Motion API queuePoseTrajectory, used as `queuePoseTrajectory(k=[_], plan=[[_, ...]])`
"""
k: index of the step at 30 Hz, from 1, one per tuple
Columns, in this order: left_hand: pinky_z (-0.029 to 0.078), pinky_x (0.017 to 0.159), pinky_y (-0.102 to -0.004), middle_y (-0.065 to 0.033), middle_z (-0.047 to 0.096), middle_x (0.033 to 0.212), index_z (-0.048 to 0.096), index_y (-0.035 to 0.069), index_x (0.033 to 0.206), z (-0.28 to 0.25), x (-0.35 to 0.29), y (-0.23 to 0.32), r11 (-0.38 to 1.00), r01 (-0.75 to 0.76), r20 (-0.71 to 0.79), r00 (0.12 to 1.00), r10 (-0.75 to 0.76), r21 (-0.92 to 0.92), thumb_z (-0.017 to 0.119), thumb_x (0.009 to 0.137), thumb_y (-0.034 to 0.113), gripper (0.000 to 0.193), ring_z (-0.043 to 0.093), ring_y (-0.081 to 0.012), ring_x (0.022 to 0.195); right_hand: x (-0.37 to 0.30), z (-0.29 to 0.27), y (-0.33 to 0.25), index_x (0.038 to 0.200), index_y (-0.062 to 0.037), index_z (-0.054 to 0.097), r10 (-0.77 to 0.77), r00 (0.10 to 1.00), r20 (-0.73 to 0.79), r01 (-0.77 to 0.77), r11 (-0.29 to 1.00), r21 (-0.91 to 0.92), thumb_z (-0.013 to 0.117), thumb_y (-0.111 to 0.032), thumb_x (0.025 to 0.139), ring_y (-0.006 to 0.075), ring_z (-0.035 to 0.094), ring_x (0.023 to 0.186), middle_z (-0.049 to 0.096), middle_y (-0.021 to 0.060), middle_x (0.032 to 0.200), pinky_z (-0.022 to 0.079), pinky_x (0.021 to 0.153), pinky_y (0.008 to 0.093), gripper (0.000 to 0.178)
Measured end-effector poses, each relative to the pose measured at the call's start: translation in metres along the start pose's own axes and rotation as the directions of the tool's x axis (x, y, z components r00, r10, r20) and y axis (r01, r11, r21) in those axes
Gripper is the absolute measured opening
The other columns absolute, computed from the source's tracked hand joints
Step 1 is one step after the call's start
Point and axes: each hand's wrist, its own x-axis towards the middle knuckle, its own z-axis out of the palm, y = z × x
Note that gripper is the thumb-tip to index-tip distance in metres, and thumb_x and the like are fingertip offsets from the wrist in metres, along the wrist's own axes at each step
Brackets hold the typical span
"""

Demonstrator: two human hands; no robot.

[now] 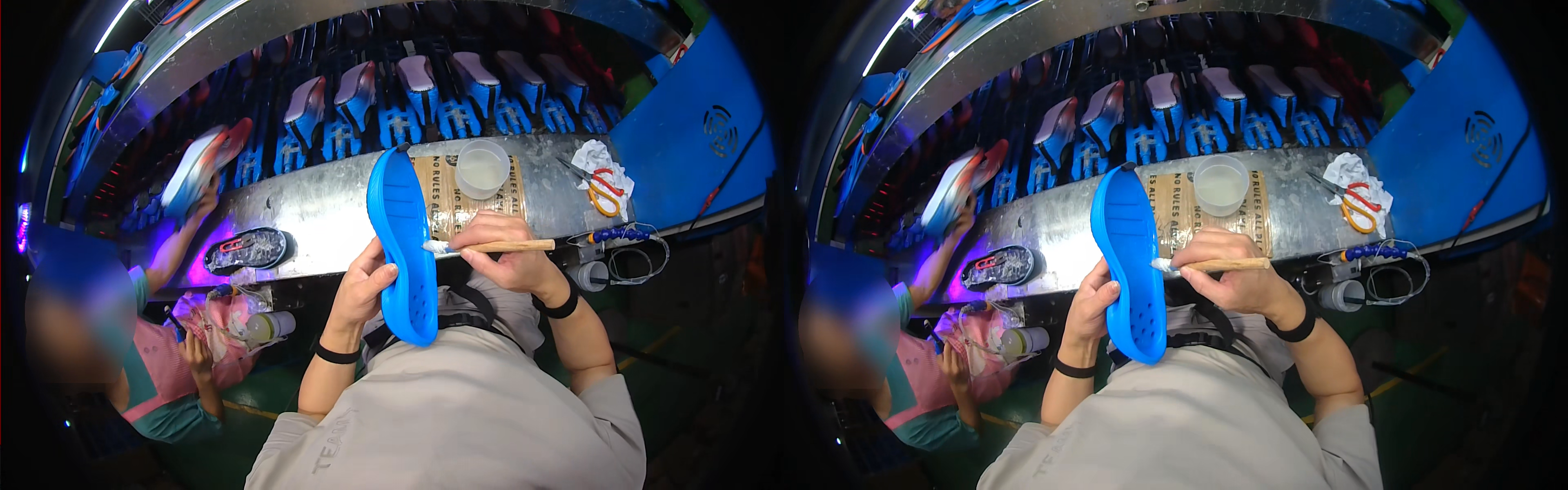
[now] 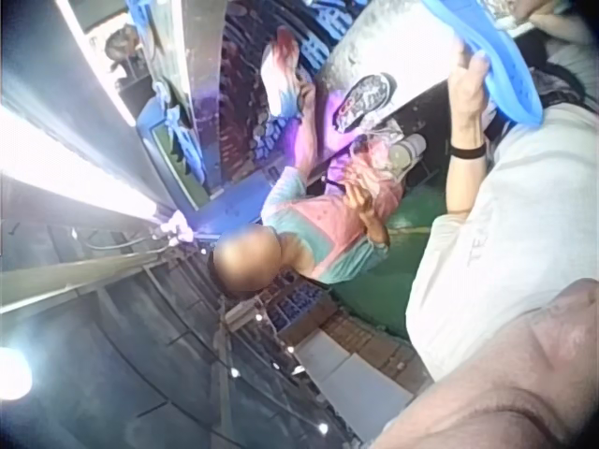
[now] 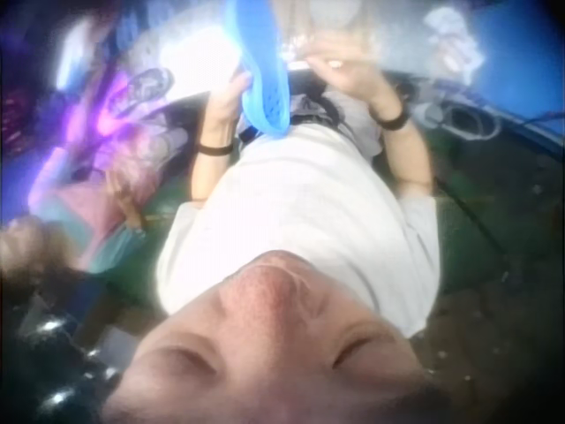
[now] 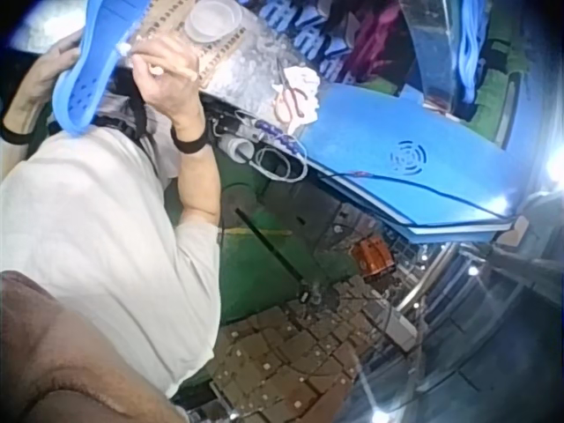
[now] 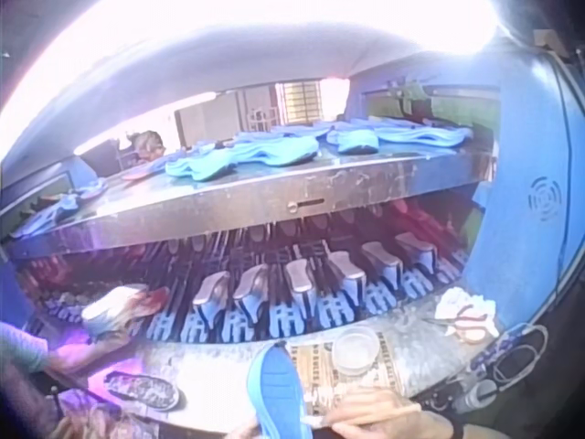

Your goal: Applying glue to shoe soles and placing them on a conveyor belt.

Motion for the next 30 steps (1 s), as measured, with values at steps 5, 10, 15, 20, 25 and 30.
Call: queuePoseTrajectory(k=[5, 10, 15, 20, 25, 30], plan=[[0.049, 0.106, -0.0375, -0.0169, 0.054, 0.142, 0.032, -0.004, 0.153, 0.004, 0.001, 0.008, 0.998, -0.040, 0.001, 0.999, 0.040, 0.043, 0.067, 0.097, 0.024, 0.072, 0.057, -0.0231, 0.127, -0.001, -0.002, -0.013, 0.089, -0.0001, 0.071, -0.052, 0.998, 0.027, 0.052, 0.999, 0.000, 0.069, -0.002, 0.080, 0.0286, 0.066, 0.073, 0.069, 0.0126, 0.082, 0.052, 0.070, 0.0381, 0.009], [0.049, 0.107, -0.0407, -0.0188, 0.055, 0.141, 0.031, -0.003, 0.153, 0.000, 0.002, 0.009, 0.999, -0.026, -0.007, 1.000, 0.026, 0.021, 0.066, 0.098, 0.025, 0.071, 0.058, -0.0263, 0.127, -0.003, -0.002, -0.016, 0.090, -0.0004, 0.072, -0.043, 0.997, 0.063, 0.042, 0.999, 0.013, 0.069, -0.001, 0.080, 0.0282, 0.064, 0.070, 0.067, 0.0118, 0.078, 0.051, 0.067, 0.0384, 0.010], [0.051, 0.104, -0.0401, -0.0182, 0.056, 0.140, 0.031, -0.002, 0.154, -0.001, 0.000, 0.010, 0.999, -0.027, -0.017, 1.000, 0.026, -0.021, 0.065, 0.099, 0.024, 0.070, 0.059, -0.0260, 0.125, -0.003, -0.001, -0.023, 0.090, -0.0003, 0.072, -0.043, 0.997, 0.071, 0.041, 0.999, 0.024, 0.069, -0.001, 0.080, 0.0278, 0.062, 0.068, 0.066, 0.0114, 0.076, 0.050, 0.066, 0.0381, 0.011], [0.054, 0.102, -0.0391, -0.0186, 0.056, 0.139, 0.031, 0.000, 0.154, -0.012, -0.003, 0.008, 0.998, -0.029, -0.038, 0.999, 0.027, -0.053, 0.059, 0.102, 0.028, 0.065, 0.061, -0.0268, 0.124, -0.006, 0.000, -0.027, 0.092, 0.0003, 0.073, 0.018, 0.996, 0.087, -0.028, 0.992, 0.120, 0.067, -0.001, 0.081, 0.0245, 0.061, 0.068, 0.067, 0.0107, 0.077, 0.050, 0.065, 0.0359, 0.012], [0.056, 0.097, -0.0449, -0.0284, 0.050, 0.133, 0.031, -0.003, 0.151, -0.015, 0.002, 0.012, 0.630, 0.146, 0.190, 0.982, 0.002, -0.763, 0.049, 0.105, 0.036, 0.064, 0.058, -0.0355, 0.115, -0.019, -0.008, -0.017, 0.099, 0.0038, 0.072, 0.177, 0.942, -0.285, -0.048, 0.912, 0.408, 0.060, -0.006, 0.088, 0.0154, 0.061, 0.077, 0.069, 0.0100, 0.088, 0.050, 0.072, 0.0286, 0.019], [0.054, 0.095, -0.0553, -0.0295, 0.046, 0.131, 0.027, -0.004, 0.152, -0.033, 0.005, 0.006, 0.425, 0.186, 0.259, 0.958, 0.121, -0.886, 0.051, 0.105, 0.034, 0.066, 0.053, -0.0385, 0.113, -0.026, -0.027, 0.026, 0.118, 0.0032, 0.067, 0.232, 0.763, -0.603, -0.088, 0.962, 0.259, 0.055, -0.009, 0.099, 0.0096, 0.059, 0.087, 0.066, 0.0068, 0.101, 0.048, 0.078, 0.0229, 0.026]])
